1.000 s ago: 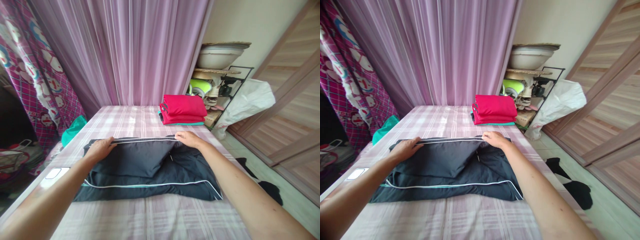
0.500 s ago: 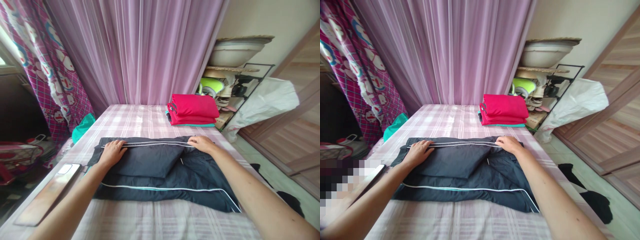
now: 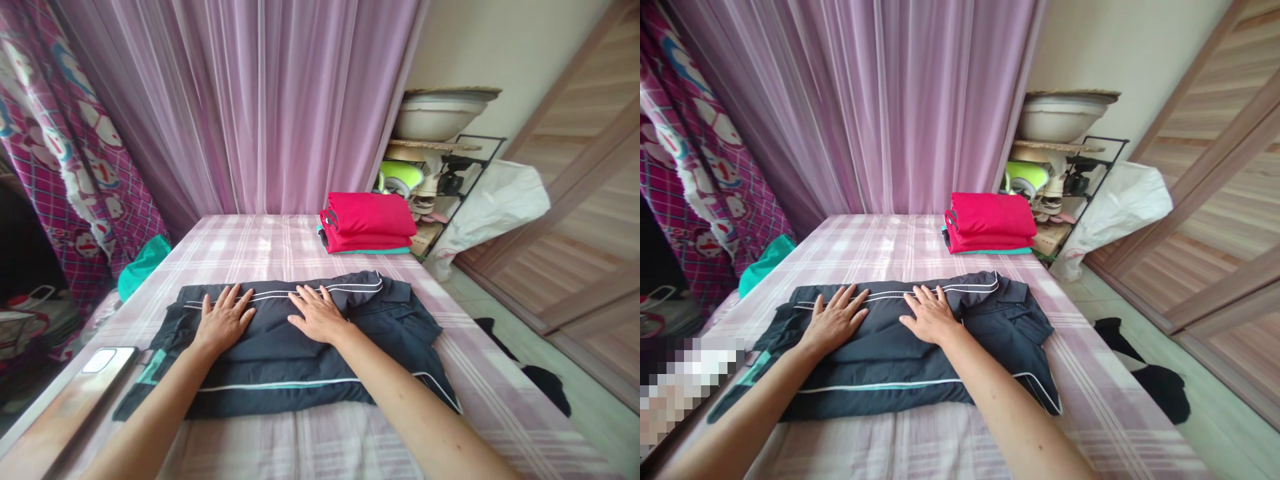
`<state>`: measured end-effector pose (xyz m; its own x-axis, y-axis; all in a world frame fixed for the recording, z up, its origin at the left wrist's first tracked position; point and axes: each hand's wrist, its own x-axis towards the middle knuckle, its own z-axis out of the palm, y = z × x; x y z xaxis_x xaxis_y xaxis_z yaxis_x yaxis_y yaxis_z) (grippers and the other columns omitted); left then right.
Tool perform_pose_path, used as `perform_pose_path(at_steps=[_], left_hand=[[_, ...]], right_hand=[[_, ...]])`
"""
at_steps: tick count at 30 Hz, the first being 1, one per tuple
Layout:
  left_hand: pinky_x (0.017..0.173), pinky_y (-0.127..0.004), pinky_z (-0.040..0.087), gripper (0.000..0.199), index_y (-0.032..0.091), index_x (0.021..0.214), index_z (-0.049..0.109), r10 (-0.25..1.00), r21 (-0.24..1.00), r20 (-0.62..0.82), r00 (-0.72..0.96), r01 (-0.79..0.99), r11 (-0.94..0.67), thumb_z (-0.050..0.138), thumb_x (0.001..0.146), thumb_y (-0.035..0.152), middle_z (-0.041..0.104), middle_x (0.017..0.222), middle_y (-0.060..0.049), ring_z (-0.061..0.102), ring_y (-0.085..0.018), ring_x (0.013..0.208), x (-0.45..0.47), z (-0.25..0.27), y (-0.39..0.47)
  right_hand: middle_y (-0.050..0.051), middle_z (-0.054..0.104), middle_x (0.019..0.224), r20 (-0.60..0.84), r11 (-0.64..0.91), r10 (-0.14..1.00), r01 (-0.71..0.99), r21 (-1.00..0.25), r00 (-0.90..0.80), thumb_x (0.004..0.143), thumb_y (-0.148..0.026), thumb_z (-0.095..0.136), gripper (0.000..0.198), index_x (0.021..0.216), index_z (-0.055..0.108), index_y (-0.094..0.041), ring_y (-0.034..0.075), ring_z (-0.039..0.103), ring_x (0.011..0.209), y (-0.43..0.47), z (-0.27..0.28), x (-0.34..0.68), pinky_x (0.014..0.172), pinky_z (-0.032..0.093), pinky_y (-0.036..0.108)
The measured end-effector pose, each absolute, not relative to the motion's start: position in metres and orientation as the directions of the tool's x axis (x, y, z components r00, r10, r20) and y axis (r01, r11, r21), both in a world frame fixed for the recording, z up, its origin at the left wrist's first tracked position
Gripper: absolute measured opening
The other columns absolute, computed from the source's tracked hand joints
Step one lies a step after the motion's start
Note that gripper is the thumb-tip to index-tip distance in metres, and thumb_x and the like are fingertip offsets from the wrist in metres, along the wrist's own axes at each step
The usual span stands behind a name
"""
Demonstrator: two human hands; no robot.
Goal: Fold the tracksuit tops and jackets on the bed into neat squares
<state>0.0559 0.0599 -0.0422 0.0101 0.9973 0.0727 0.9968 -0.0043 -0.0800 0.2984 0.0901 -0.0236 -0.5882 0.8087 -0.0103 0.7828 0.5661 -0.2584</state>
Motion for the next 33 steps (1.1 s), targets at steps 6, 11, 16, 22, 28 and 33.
perform_pose_path(at_steps=[6, 11, 16, 22, 28, 33], left_hand=[[0.115, -0.062, 0.021, 0.054, 0.034, 0.15, 0.037, 0.998, -0.048, 0.066, 0.017, 0.999, -0.014, 0.035, 0.098, 0.049, 0.034, 0.158, -0.007, 0.03, -0.031, 0.146, 0.056, -0.041, 0.06], [0.117, -0.058, 0.021, 0.055, 0.034, 0.15, 0.038, 0.998, -0.004, 0.051, 0.027, 1.0, -0.027, 0.035, 0.097, 0.052, 0.034, 0.159, -0.008, 0.028, -0.031, 0.147, 0.057, -0.043, 0.059], [0.119, -0.048, 0.023, 0.057, 0.03, 0.15, 0.038, 0.998, 0.005, 0.053, 0.03, 1.0, -0.03, 0.035, 0.097, 0.052, 0.034, 0.159, -0.01, 0.028, -0.029, 0.147, 0.056, -0.043, 0.059], [0.117, -0.056, 0.022, 0.056, 0.03, 0.15, 0.037, 0.998, -0.029, 0.062, 0.028, 0.999, -0.027, 0.036, 0.097, 0.049, 0.035, 0.158, -0.01, 0.029, -0.03, 0.147, 0.056, -0.045, 0.061], [0.11, -0.074, 0.015, 0.055, 0.035, 0.151, 0.034, 1.0, -0.038, 0.026, 0.006, 0.999, -0.005, 0.032, 0.098, 0.048, 0.032, 0.16, -0.007, 0.028, -0.033, 0.147, 0.057, -0.041, 0.062], [0.11, -0.072, 0.019, 0.055, 0.035, 0.15, 0.034, 1.0, -0.022, 0.03, 0.008, 1.0, -0.007, 0.032, 0.097, 0.048, 0.032, 0.16, -0.006, 0.028, -0.033, 0.147, 0.054, -0.041, 0.063]], right_hand=[[0.009, 0.025, 0.161, -0.101, 0.267, 0.956, 0.959, -0.091, -0.276, 0.1, -0.052, 0.024, 0.062, 0.153, 0.033, -0.022, 0.025, 0.019, 0.149, 0.108, -0.044, 0.37, 0.12, 0.006, 0.054], [0.01, 0.027, 0.161, -0.062, 0.138, 0.989, 0.99, -0.001, -0.137, 0.099, -0.041, 0.028, 0.059, 0.153, 0.034, -0.017, 0.023, 0.023, 0.148, 0.115, -0.055, 0.409, 0.12, 0.017, 0.043], [0.014, 0.036, 0.156, 0.007, 0.104, 0.995, 0.987, -0.121, -0.104, 0.1, -0.037, 0.024, 0.058, 0.15, 0.038, -0.012, 0.026, 0.032, 0.144, 0.111, -0.024, 0.361, 0.117, 0.023, 0.048], [0.007, 0.03, 0.16, 0.061, 0.471, 0.881, 0.852, -0.228, -0.47, 0.1, -0.049, 0.027, 0.056, 0.151, 0.038, -0.028, 0.025, 0.022, 0.148, 0.094, -0.015, 0.274, 0.119, 0.009, 0.053], [0.008, 0.029, 0.161, -0.09, 0.229, 0.965, 0.957, -0.176, -0.247, 0.1, -0.051, 0.023, 0.059, 0.152, 0.036, -0.027, 0.025, 0.021, 0.148, 0.124, -0.043, 0.338, 0.118, 0.006, 0.055], [0.009, 0.041, 0.154, 0.116, 0.036, 0.993, 0.998, -0.045, -0.031, 0.1, -0.039, 0.027, 0.052, 0.144, 0.048, -0.02, 0.024, 0.028, 0.145, 0.135, -0.058, 0.414, 0.118, 0.013, 0.053]])
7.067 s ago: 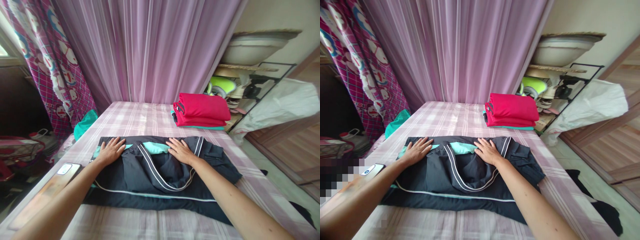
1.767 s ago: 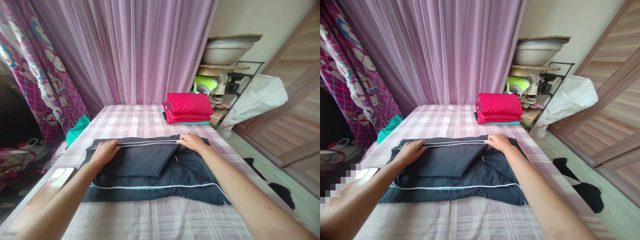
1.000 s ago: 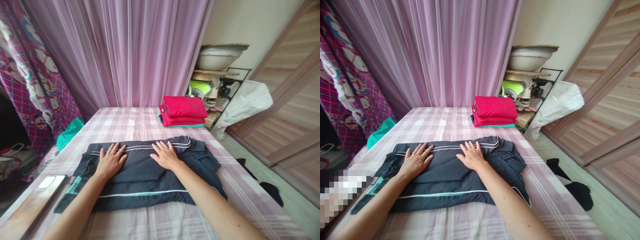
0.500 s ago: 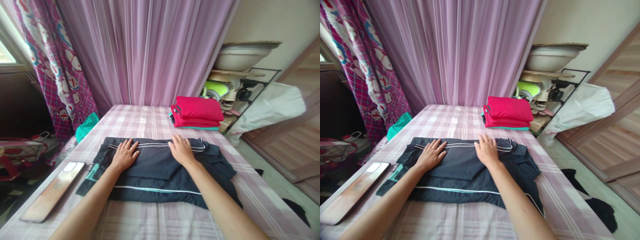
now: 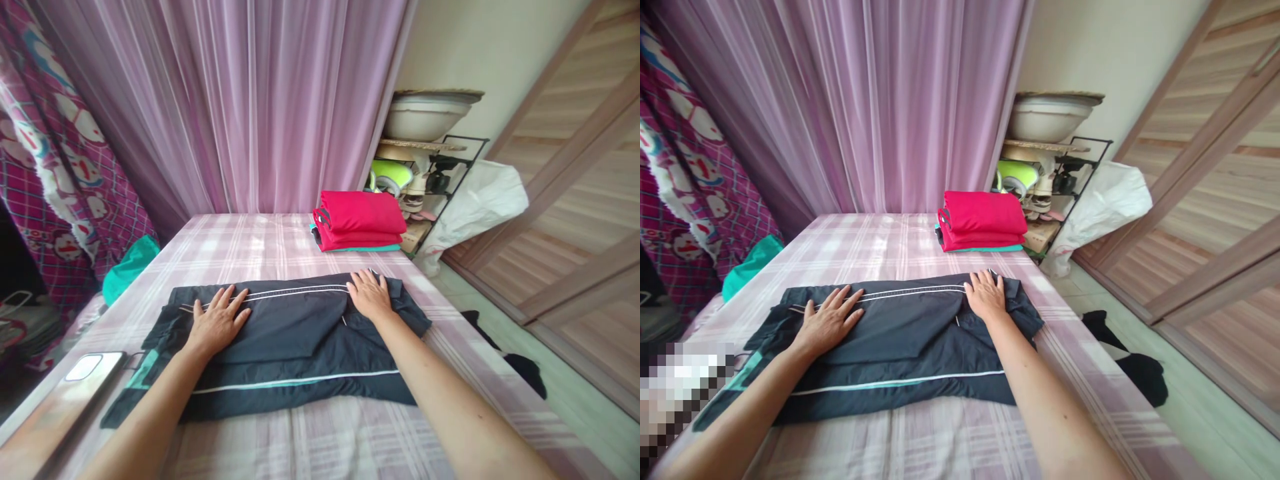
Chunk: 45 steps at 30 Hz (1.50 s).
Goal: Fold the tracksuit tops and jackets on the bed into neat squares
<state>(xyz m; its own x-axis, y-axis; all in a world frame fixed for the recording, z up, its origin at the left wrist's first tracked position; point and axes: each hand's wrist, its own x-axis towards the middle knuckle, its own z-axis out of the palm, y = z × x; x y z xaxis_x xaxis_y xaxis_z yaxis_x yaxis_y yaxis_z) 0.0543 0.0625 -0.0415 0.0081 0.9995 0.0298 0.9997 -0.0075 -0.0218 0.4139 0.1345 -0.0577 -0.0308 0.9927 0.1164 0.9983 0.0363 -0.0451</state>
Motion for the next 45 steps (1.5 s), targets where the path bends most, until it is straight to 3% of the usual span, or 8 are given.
perform_pose_path(at_steps=[7, 13, 19, 26, 29, 33, 39, 45], left_hand=[[0.11, -0.07, 0.021, 0.053, 0.035, 0.149, 0.037, 0.999, -0.043, 0.041, 0.006, 0.999, -0.004, 0.033, 0.097, 0.047, 0.035, 0.159, -0.006, 0.03, -0.032, 0.145, 0.056, -0.041, 0.062], [0.11, -0.069, 0.023, 0.053, 0.034, 0.148, 0.041, 0.998, -0.069, 0.066, 0.01, 0.998, -0.005, 0.034, 0.097, 0.046, 0.037, 0.157, -0.007, 0.033, -0.032, 0.144, 0.055, -0.043, 0.061], [0.11, -0.068, 0.024, 0.053, 0.034, 0.147, 0.041, 0.997, -0.071, 0.072, 0.009, 0.997, -0.004, 0.034, 0.096, 0.045, 0.039, 0.156, -0.006, 0.034, -0.033, 0.143, 0.054, -0.043, 0.062], [0.109, -0.068, 0.026, 0.053, 0.033, 0.147, 0.041, 0.998, -0.097, 0.062, 0.003, 0.995, 0.003, 0.033, 0.097, 0.045, 0.039, 0.157, -0.007, 0.034, -0.033, 0.144, 0.052, -0.045, 0.063], [0.109, -0.068, 0.026, 0.053, 0.033, 0.147, 0.041, 0.998, -0.106, 0.062, 0.009, 0.994, -0.002, 0.032, 0.097, 0.045, 0.038, 0.157, -0.007, 0.034, -0.032, 0.144, 0.052, -0.046, 0.063], [0.109, -0.068, 0.026, 0.053, 0.033, 0.148, 0.041, 0.999, -0.106, 0.054, 0.004, 0.994, 0.002, 0.032, 0.097, 0.045, 0.037, 0.157, -0.007, 0.033, -0.032, 0.144, 0.053, -0.044, 0.063], [0.11, -0.068, 0.025, 0.053, 0.034, 0.148, 0.039, 0.999, -0.092, 0.033, -0.006, 0.996, 0.009, 0.032, 0.097, 0.045, 0.037, 0.157, -0.007, 0.032, -0.032, 0.145, 0.055, -0.042, 0.063], [0.112, -0.067, 0.023, 0.055, 0.034, 0.15, 0.037, 0.998, -0.053, 0.06, 0.001, 0.999, 0.002, 0.032, 0.097, 0.047, 0.036, 0.158, -0.007, 0.032, -0.032, 0.145, 0.055, -0.044, 0.062]], right_hand=[[0.009, 0.062, 0.135, 0.244, 0.017, 0.969, 0.976, -0.215, 0.037, 0.092, -0.018, 0.037, 0.047, 0.133, 0.06, -0.018, 0.021, 0.056, 0.123, 0.145, -0.046, 0.46, 0.104, 0.041, 0.032], [0.004, 0.061, 0.137, 0.004, 0.093, 0.995, 0.96, -0.264, -0.095, 0.077, -0.009, 0.048, 0.065, 0.139, 0.055, -0.026, 0.021, 0.057, 0.123, 0.181, -0.029, 0.504, 0.1, 0.044, 0.03], [0.002, 0.065, 0.131, 0.023, 0.355, 0.934, 0.92, -0.169, -0.356, 0.085, -0.017, 0.048, 0.045, 0.123, 0.068, -0.027, 0.019, 0.057, 0.119, 0.194, -0.027, 0.504, 0.101, 0.041, 0.03], [0.009, 0.075, 0.099, 0.182, -0.069, 0.979, 0.992, -0.105, 0.088, 0.095, -0.033, 0.037, 0.042, 0.101, 0.076, -0.02, 0.023, 0.064, 0.09, 0.187, -0.045, 0.534, 0.07, 0.04, 0.029], [0.009, 0.075, 0.098, 0.178, -0.099, 0.977, 0.988, -0.119, 0.12, 0.094, -0.034, 0.039, 0.039, 0.097, 0.076, -0.021, 0.023, 0.063, 0.088, 0.179, -0.049, 0.546, 0.066, 0.038, 0.028], [0.007, 0.073, 0.113, 0.281, -0.062, 0.952, 0.977, -0.202, 0.119, 0.094, -0.034, 0.039, 0.04, 0.111, 0.072, -0.023, 0.024, 0.063, 0.098, 0.175, -0.025, 0.526, 0.075, 0.042, 0.029], [0.01, 0.058, 0.14, 0.438, 0.364, 0.867, 0.903, -0.226, -0.24, 0.098, -0.035, 0.033, 0.05, 0.14, 0.053, -0.016, 0.023, 0.051, 0.127, 0.173, 0.025, 0.428, 0.107, 0.034, 0.036], [0.011, 0.041, 0.154, 0.039, 0.214, 0.977, 0.974, -0.073, -0.212, 0.098, -0.05, 0.031, 0.057, 0.145, 0.047, -0.022, 0.026, 0.032, 0.143, 0.152, -0.034, 0.402, 0.118, 0.011, 0.05]])
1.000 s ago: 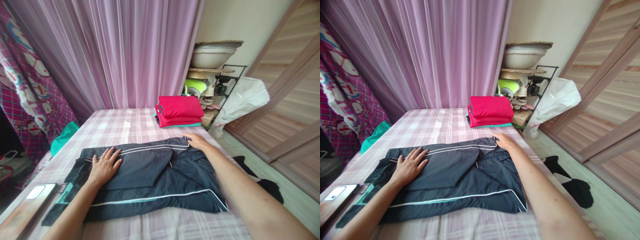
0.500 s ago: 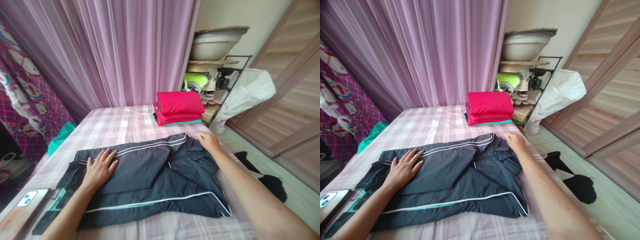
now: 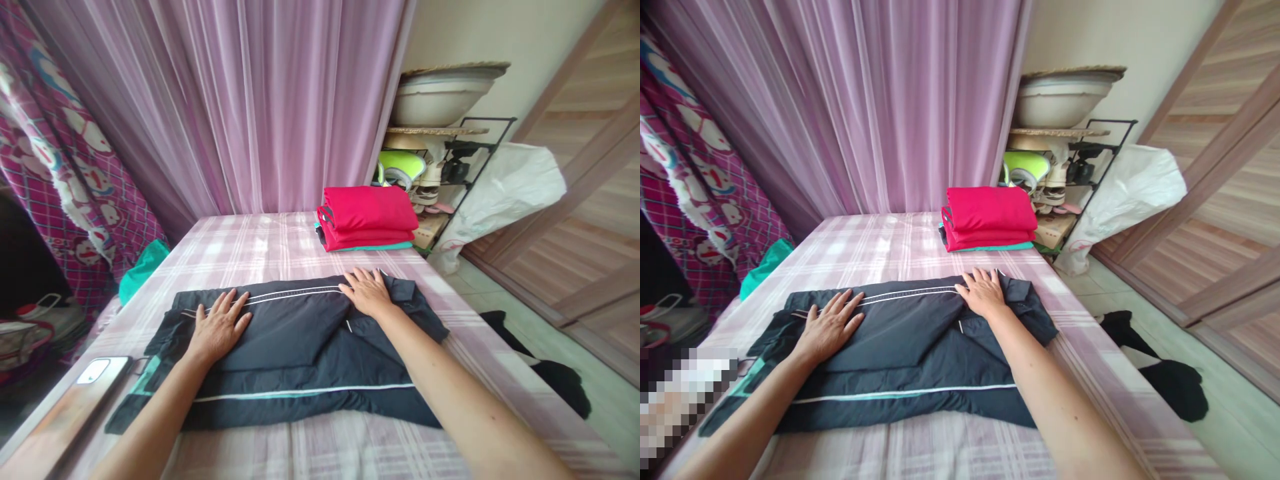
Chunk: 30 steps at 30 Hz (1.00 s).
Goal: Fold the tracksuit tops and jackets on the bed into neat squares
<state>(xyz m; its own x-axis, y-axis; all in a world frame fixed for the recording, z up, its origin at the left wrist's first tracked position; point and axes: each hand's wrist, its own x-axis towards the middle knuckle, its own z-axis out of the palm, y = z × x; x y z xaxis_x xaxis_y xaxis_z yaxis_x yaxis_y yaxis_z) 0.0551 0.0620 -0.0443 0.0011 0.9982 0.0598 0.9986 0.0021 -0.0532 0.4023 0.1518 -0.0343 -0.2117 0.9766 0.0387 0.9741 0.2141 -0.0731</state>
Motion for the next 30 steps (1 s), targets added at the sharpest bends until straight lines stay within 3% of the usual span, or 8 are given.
perform_pose_path(at_steps=[3, 7, 10, 13, 15, 19, 25, 30], left_hand=[[0.112, -0.066, 0.022, 0.057, 0.031, 0.151, 0.034, 0.999, -0.021, 0.053, -0.003, 1.0, 0.004, 0.032, 0.097, 0.049, 0.034, 0.159, -0.008, 0.03, -0.031, 0.146, 0.056, -0.043, 0.061], [0.113, -0.066, 0.021, 0.057, 0.032, 0.151, 0.035, 0.999, 0.024, 0.048, -0.003, 1.0, 0.002, 0.032, 0.097, 0.051, 0.034, 0.159, -0.008, 0.029, -0.031, 0.146, 0.057, -0.043, 0.06], [0.113, -0.068, 0.019, 0.057, 0.033, 0.149, 0.038, 0.998, 0.056, 0.062, -0.006, 0.998, 0.003, 0.033, 0.096, 0.052, 0.036, 0.158, -0.008, 0.03, -0.031, 0.146, 0.058, -0.044, 0.059], [0.114, -0.066, 0.017, 0.056, 0.033, 0.149, 0.039, 0.997, 0.075, 0.08, -0.004, 0.997, -0.002, 0.034, 0.096, 0.053, 0.037, 0.157, -0.008, 0.03, -0.031, 0.146, 0.059, -0.046, 0.059], [0.115, -0.064, 0.018, 0.058, 0.032, 0.149, 0.038, 0.997, 0.086, 0.08, 0.001, 0.996, -0.008, 0.033, 0.096, 0.053, 0.036, 0.158, -0.008, 0.029, -0.03, 0.146, 0.058, -0.046, 0.059], [0.118, -0.056, 0.018, 0.06, 0.027, 0.151, 0.035, 0.998, 0.067, 0.063, 0.032, 0.997, -0.036, 0.031, 0.097, 0.051, 0.033, 0.159, -0.008, 0.027, -0.027, 0.147, 0.04, -0.043, 0.058], [0.121, -0.047, 0.016, 0.062, 0.016, 0.15, 0.038, 0.997, -0.008, 0.078, -0.003, 1.0, 0.004, 0.03, 0.098, 0.047, 0.036, 0.157, -0.012, 0.027, -0.027, 0.148, -0.001, -0.041, 0.051], [0.121, -0.046, 0.02, 0.06, 0.016, 0.15, 0.038, 0.996, 0.018, 0.093, -0.01, 1.0, 0.009, 0.03, 0.098, 0.043, 0.036, 0.158, -0.01, 0.026, -0.026, 0.148, -0.017, -0.043, 0.052]], right_hand=[[0.01, 0.037, 0.157, -0.004, 0.178, 0.984, 0.984, -0.023, -0.179, 0.099, -0.05, 0.028, 0.059, 0.148, 0.042, -0.022, 0.024, 0.029, 0.145, 0.152, -0.056, 0.416, 0.119, 0.007, 0.05], [0.011, 0.036, 0.157, -0.094, 0.132, 0.986, 0.99, -0.053, -0.136, 0.098, -0.048, 0.03, 0.058, 0.149, 0.041, -0.022, 0.025, 0.031, 0.144, 0.16, -0.037, 0.41, 0.118, 0.013, 0.054], [0.011, 0.036, 0.157, 0.048, 0.154, 0.988, 0.979, -0.131, -0.149, 0.098, -0.044, 0.03, 0.057, 0.15, 0.039, -0.021, 0.026, 0.032, 0.144, 0.149, -0.013, 0.374, 0.117, 0.017, 0.057], [0.009, 0.036, 0.157, 0.212, 0.307, 0.941, 0.93, -0.201, -0.264, 0.099, -0.043, 0.028, 0.056, 0.15, 0.037, -0.024, 0.027, 0.031, 0.144, 0.117, -0.01, 0.325, 0.116, 0.018, 0.057], [0.008, 0.034, 0.158, 0.155, 0.39, 0.919, 0.897, -0.207, -0.363, 0.099, -0.047, 0.029, 0.055, 0.15, 0.038, -0.028, 0.028, 0.029, 0.145, 0.092, -0.02, 0.3, 0.116, 0.016, 0.058], [0.008, 0.031, 0.16, 0.002, 0.389, 0.918, 0.899, -0.199, -0.397, 0.098, -0.052, 0.034, 0.058, 0.15, 0.038, -0.028, 0.028, 0.022, 0.148, 0.065, -0.043, 0.286, 0.116, 0.014, 0.057], [0.008, 0.03, 0.16, -0.005, 0.362, 0.929, 0.912, -0.194, -0.37, 0.099, -0.052, 0.033, 0.058, 0.152, 0.036, -0.029, 0.026, 0.021, 0.148, 0.067, -0.043, 0.295, 0.117, 0.014, 0.053], [0.007, 0.031, 0.16, 0.011, 0.359, 0.931, 0.911, -0.203, -0.364, 0.098, -0.052, 0.034, 0.058, 0.151, 0.037, -0.029, 0.026, 0.023, 0.147, 0.067, -0.043, 0.293, 0.117, 0.015, 0.053]])
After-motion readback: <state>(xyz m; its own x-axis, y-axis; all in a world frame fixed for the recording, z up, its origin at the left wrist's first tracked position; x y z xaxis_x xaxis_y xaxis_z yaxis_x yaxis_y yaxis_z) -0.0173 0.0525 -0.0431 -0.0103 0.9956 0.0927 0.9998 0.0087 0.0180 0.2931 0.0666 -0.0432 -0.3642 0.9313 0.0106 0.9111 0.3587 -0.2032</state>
